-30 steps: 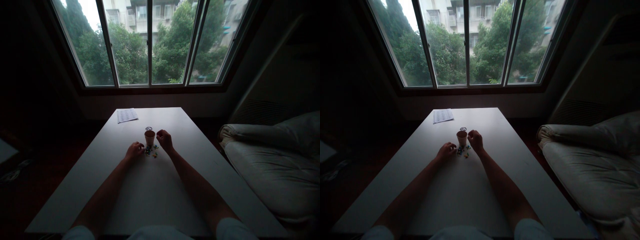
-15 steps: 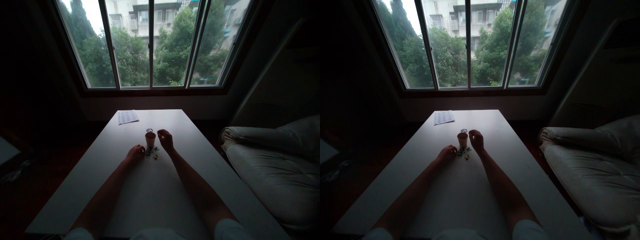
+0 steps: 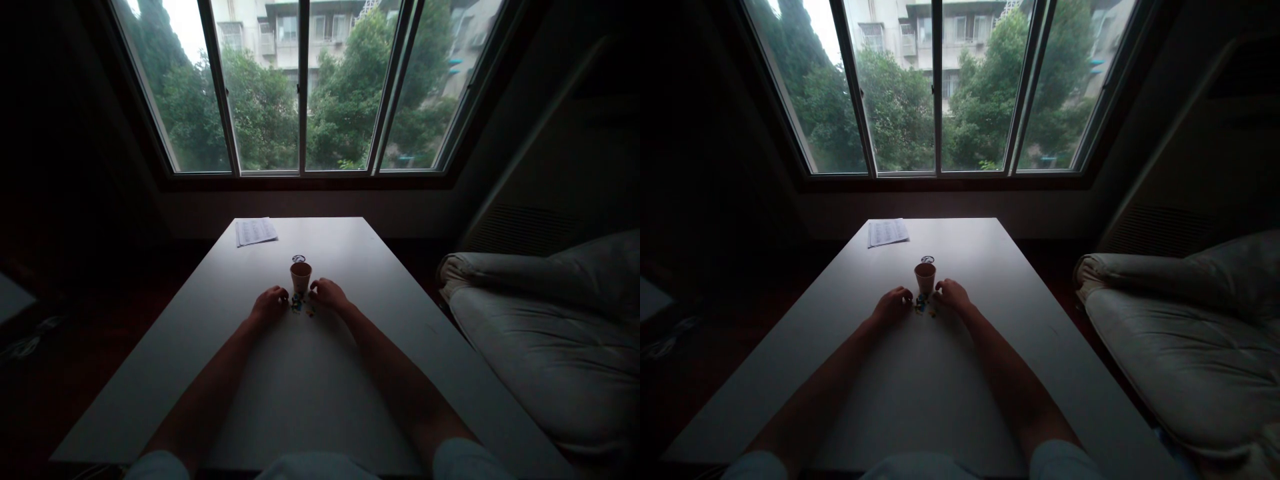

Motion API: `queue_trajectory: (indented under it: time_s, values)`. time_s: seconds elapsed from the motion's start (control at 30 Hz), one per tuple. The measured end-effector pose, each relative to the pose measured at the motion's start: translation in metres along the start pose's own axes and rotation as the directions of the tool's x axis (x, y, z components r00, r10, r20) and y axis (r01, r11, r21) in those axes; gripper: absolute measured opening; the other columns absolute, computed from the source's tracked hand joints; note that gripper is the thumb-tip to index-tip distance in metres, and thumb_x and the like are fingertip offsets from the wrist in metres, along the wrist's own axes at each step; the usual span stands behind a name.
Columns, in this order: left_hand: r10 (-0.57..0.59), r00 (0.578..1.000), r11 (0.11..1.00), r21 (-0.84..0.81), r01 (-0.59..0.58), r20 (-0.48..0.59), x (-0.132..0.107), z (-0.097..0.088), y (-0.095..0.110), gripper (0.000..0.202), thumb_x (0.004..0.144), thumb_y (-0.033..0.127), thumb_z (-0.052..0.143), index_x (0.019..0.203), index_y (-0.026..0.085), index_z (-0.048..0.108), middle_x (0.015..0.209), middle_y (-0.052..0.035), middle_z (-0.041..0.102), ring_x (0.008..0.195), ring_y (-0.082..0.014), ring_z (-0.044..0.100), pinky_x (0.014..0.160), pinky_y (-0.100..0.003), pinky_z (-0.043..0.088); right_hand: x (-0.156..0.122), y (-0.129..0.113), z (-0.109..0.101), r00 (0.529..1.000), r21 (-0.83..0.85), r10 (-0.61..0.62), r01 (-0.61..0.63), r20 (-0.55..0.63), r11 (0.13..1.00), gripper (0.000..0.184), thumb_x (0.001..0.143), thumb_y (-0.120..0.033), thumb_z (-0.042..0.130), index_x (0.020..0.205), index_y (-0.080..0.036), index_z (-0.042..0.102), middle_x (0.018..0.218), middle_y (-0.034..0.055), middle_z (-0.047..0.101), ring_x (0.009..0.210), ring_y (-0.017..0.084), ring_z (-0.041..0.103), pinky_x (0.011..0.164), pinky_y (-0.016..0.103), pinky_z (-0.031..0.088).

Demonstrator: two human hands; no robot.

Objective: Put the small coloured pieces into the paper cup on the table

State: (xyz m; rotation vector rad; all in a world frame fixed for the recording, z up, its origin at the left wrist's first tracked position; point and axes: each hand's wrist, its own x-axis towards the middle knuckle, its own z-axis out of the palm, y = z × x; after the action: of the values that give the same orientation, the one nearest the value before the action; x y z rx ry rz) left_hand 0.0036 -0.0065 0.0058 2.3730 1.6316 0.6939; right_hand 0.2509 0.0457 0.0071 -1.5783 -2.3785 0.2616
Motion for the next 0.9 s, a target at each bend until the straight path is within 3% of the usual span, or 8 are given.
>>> queue_trajectory:
  time_s: [0.13, 0.6, 0.9]
  values:
    - [-0.016, 1.0, 1.0, 0.012, 0.017, -0.011, -0.001, -0.002, 0.003, 0.019, 0.083, 0.016, 0.057, 0.096, 0.022, 0.069, 0.1, -0.0048, 0.067, 0.08, -0.0144, 0.06, 0.07, -0.024, 0.043, -0.006, -0.01, 0.003, 1.0, -0.084, 0.008, -0.009, -0.004, 0.996, 0.031, 0.09, -0.043, 0.061, 0.114, -0.024, 0.064, 0.107, 0.0085, 0.066, 0.099, 0.022, 0.06, 0.074, 0.027, 0.04]
    - [-0.017, 0.998, 1.0, 0.001, 0.018, -0.054, 0.0, 0.003, 0.004, 0.027, 0.083, 0.01, 0.054, 0.102, 0.022, 0.071, 0.103, -0.006, 0.068, 0.084, -0.0154, 0.063, 0.078, -0.026, 0.048, -0.011, -0.03, 0.0, 0.999, -0.095, 0.053, -0.053, -0.003, 0.994, 0.016, 0.093, -0.022, 0.054, 0.106, -0.02, 0.063, 0.102, 0.0128, 0.071, 0.091, 0.023, 0.066, 0.073, 0.029, 0.041]
    - [0.01, 1.0, 0.999, 0.051, -0.011, 0.021, -0.001, 0.005, 0.002, 0.025, 0.09, 0.016, 0.051, 0.105, 0.023, 0.071, 0.103, -0.0074, 0.063, 0.086, -0.0169, 0.06, 0.076, -0.027, 0.045, -0.013, -0.033, -0.003, 0.996, -0.055, 0.074, -0.076, -0.047, 0.996, 0.017, 0.089, -0.019, 0.055, 0.105, -0.02, 0.062, 0.103, 0.0119, 0.072, 0.091, 0.022, 0.067, 0.073, 0.029, 0.04]
